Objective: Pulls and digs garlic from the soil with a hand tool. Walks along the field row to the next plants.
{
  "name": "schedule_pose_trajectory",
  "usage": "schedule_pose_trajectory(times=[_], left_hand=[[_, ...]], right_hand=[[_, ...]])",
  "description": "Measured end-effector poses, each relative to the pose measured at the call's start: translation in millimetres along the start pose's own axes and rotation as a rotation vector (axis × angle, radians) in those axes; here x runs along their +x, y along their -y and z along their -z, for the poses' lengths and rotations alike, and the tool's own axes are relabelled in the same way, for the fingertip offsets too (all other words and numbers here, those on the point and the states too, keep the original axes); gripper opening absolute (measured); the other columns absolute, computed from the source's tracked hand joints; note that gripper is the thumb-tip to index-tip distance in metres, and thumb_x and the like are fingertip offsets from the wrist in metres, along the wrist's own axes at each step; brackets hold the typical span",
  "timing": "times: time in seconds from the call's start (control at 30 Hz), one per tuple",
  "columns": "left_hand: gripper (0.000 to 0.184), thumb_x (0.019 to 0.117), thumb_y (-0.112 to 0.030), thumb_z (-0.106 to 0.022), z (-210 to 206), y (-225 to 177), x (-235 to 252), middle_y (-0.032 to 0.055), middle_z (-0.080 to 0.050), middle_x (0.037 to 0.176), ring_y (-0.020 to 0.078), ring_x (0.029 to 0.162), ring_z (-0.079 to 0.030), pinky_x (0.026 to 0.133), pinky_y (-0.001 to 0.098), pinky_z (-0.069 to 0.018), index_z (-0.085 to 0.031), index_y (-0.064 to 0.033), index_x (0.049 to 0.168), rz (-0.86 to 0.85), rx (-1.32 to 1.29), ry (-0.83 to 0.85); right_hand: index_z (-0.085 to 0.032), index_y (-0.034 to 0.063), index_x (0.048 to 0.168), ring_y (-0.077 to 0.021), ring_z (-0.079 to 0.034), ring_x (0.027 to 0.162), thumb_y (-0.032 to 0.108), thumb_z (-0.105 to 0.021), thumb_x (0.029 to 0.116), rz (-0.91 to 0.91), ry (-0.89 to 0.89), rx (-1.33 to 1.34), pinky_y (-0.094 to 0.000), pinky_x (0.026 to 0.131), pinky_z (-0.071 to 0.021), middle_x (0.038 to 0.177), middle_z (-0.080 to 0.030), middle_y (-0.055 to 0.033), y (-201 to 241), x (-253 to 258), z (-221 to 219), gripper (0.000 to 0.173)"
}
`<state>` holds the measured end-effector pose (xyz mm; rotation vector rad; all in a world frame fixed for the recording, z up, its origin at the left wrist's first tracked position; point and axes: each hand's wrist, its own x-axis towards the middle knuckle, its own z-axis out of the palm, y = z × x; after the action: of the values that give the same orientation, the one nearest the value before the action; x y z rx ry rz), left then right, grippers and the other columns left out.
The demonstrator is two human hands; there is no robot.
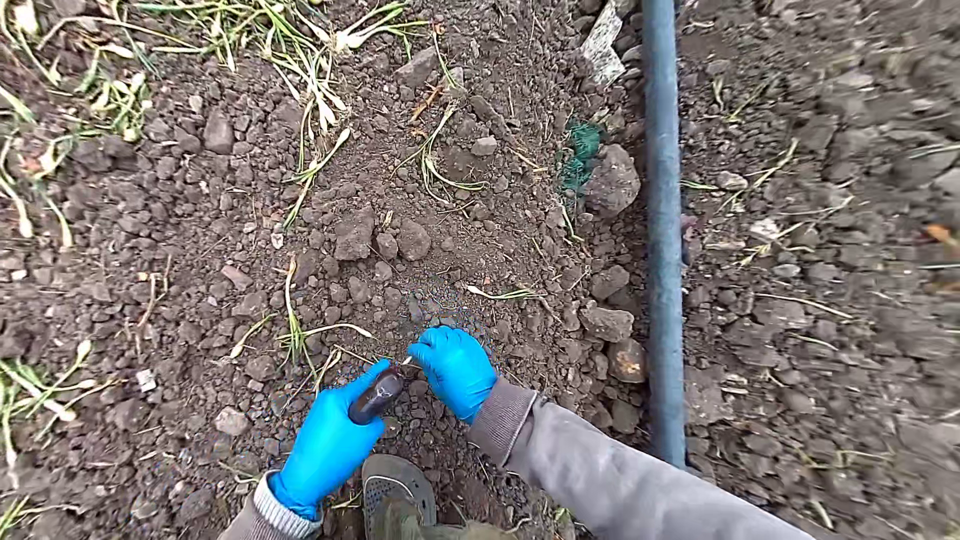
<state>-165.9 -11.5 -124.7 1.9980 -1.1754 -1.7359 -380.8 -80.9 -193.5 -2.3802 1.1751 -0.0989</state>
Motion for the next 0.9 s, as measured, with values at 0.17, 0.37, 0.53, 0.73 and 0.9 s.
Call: schedule_pose_trajectory(times=[0.17,0.37,0.53,0.73,0.9], left_hand=[[0.028,0.0744,-0.009,-0.068,22.5,14.0,-47.2,-0.0091,-0.071,0.083,-0.0048,0.068,-0.062,0.065,0.0187,-0.0541,-0.075,-0.0085,0.102,-0.147,-0.223,-0.161],[0.069,0.0779,0.002,-0.068,39.1,32.0,-86.5,0.0032,-0.072,0.128,0.0032,0.106,-0.07,0.094,0.0256,-0.0575,-0.057,-0.0059,0.146,-0.205,-0.102,-0.124],[0.031,0.0792,0.001,-0.067,50.3,71.2,-98.7,-0.0014,-0.075,0.106,-0.0016,0.074,-0.064,0.067,0.0213,-0.0554,-0.07,-0.0016,0.11,-0.17,-0.401,-0.298],[0.039,0.0904,-0.019,-0.071,109.6,39.1,-131.3,-0.0019,-0.067,0.088,0.0037,0.065,-0.058,0.063,0.0258,-0.053,-0.064,-0.0017,0.124,-0.382,-0.275,-0.283],[0.031,0.0744,-0.018,-0.069,65.4,11.5,-50.4,-0.0136,-0.068,0.083,-0.002,0.065,-0.058,0.061,0.0231,-0.0505,-0.077,-0.018,0.104,-0.068,-0.16,-0.226]], right_hand=[[-0.074,0.0014,0.109,-0.0381,-0.066,0.112,0.003,-0.057,0.0969,-0.024,0.55,-0.035,-0.0538,0.093,-0.053,0.115,-0.07,-0.0204,31.4,15.3,-54.8,0.021],[-0.073,0.0103,0.119,-0.0335,-0.067,0.107,0.029,-0.052,0.1015,0.038,0.363,0.071,-0.0497,0.09,-0.054,0.11,-0.072,-0.0139,66.0,38.6,-63.3,0.034],[-0.06,0.0147,0.14,-0.0364,-0.068,0.114,0.018,-0.044,0.1078,-0.036,0.688,0.111,-0.0554,0.095,-0.0525,0.119,-0.071,-0.0171,84.7,81.8,-63.1,0.036],[-0.072,0.0098,0.11,-0.0294,-0.073,0.095,0.031,-0.048,0.1058,-0.027,0.44,0.06,-0.0489,0.083,-0.0572,0.094,-0.074,-0.0116,42.4,52.4,-36.3,0.033],[-0.07,0.0088,0.128,-0.0313,-0.074,0.085,0.012,-0.06,0.0929,-0.102,0.052,0.096,-0.0512,0.071,-0.0604,0.095,-0.076,-0.0121,19.9,43.1,-11.9,0.037]])
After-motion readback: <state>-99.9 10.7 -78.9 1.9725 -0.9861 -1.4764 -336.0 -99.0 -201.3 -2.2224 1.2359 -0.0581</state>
